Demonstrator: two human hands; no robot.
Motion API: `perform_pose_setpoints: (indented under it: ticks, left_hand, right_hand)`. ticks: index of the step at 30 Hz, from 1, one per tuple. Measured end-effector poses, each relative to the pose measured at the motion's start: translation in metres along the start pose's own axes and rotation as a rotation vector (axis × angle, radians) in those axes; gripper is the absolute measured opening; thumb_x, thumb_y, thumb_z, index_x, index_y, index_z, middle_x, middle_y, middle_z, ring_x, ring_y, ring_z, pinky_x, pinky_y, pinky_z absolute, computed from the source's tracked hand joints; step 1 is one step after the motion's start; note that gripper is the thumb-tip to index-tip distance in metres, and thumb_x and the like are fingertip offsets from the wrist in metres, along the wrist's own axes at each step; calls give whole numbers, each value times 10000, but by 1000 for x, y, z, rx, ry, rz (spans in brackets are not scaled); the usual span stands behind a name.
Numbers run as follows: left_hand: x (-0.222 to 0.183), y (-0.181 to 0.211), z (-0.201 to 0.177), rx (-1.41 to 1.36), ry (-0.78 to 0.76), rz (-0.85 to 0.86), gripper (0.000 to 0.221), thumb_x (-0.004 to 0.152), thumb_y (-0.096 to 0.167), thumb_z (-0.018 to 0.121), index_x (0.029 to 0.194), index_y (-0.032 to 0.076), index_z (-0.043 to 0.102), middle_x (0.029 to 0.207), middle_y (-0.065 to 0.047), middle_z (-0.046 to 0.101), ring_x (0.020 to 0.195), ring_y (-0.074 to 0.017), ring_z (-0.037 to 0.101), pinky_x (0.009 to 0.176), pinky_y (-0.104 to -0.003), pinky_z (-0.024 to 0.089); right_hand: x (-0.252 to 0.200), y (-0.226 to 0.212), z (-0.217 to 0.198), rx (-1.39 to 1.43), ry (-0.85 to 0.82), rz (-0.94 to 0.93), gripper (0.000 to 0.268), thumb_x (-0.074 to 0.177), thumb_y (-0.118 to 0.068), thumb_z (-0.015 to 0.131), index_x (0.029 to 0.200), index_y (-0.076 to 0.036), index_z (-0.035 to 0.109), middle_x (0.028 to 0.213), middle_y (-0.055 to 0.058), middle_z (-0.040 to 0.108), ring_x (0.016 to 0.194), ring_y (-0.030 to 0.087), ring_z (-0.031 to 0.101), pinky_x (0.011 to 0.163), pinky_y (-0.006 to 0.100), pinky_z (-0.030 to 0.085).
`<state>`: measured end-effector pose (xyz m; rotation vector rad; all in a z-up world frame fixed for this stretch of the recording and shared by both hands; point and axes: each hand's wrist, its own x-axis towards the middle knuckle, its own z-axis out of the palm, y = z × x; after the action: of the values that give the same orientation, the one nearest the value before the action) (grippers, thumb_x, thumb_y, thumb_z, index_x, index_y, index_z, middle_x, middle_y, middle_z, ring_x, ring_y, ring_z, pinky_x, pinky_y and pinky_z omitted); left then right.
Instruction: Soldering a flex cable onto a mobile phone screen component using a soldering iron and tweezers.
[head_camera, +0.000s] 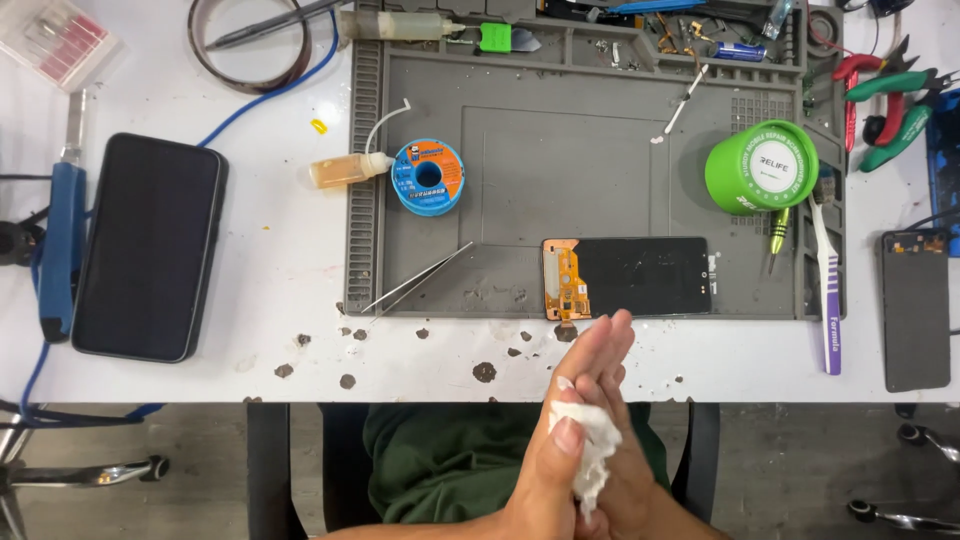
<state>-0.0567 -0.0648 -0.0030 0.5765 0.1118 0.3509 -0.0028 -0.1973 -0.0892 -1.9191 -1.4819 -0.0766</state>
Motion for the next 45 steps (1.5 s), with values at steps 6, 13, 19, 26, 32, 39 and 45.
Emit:
perform_pose_setpoints:
  ticks: [6, 13, 19, 26, 32, 39, 45]
  left_hand:
    - [-9, 51, -14, 547, -147, 90, 627, 1040, 391, 546, 1485, 38, 279, 1470, -102, 417, 1340, -194, 375, 1130, -366, 228]
    - [51, 119, -67, 1965, -85, 769, 167, 994, 53, 771, 1143, 19, 702, 972, -101, 618, 791, -253, 559, 710, -387, 484]
    - [51, 104, -81, 2117, -238, 675, 148, 993, 106, 737, 1102, 15, 696, 959, -86, 574, 766, -260, 525, 649, -379, 456]
    - [41, 88, -88, 2284, -243, 744, 361, 997, 337, 754, 1194, 41, 691, 1072, -93, 643, 899, -232, 619, 747, -359, 521]
    - [43, 93, -88, 2271, -255, 749, 288, 1026, 331, 693, 1167, 80, 680, 1064, -71, 606, 922, -227, 606, 759, -360, 510]
    - [41, 92, -90, 2280, -251, 720, 298, 1040, 329, 673, 1161, 57, 688, 1104, -88, 616, 968, -238, 602, 797, -364, 517]
    - [43, 93, -90, 2271, -248, 745, 277, 1026, 303, 692, 1140, 51, 694, 1106, -92, 615, 964, -235, 599, 792, -361, 518]
  right_hand:
    - [60, 23, -42, -5, 586, 667, 301, 1065, -126, 559, 1223, 77, 717, 1079, 169, 744, 927, 197, 673, 814, 309, 536]
    - [69, 49, -71, -44, 681, 526, 493, 1034, -61, 747, 1407, 154, 506, 1146, 328, 662, 877, 349, 693, 738, 356, 555]
    - [109, 45, -75, -40, 417, 350, 250, 965, -92, 767, 1086, 124, 732, 956, 231, 702, 770, 257, 619, 656, 311, 472]
    - [183, 30, -66, -9, 105, 153, 66, 943, -12, 735, 1004, -10, 762, 909, 108, 661, 728, 177, 563, 585, 260, 430]
    - [189, 31, -50, -28, -171, -127, 132, 950, 22, 714, 1072, -25, 702, 909, 77, 562, 817, 278, 564, 835, 385, 559]
    - [193, 39, -47, -25, -261, -186, 121, 946, 9, 727, 1053, -49, 727, 898, 68, 604, 755, 265, 515, 720, 393, 470]
    - [191, 42, -43, -62, -307, -195, 102, 950, -31, 716, 1046, -63, 702, 899, 67, 593, 779, 264, 524, 691, 391, 431]
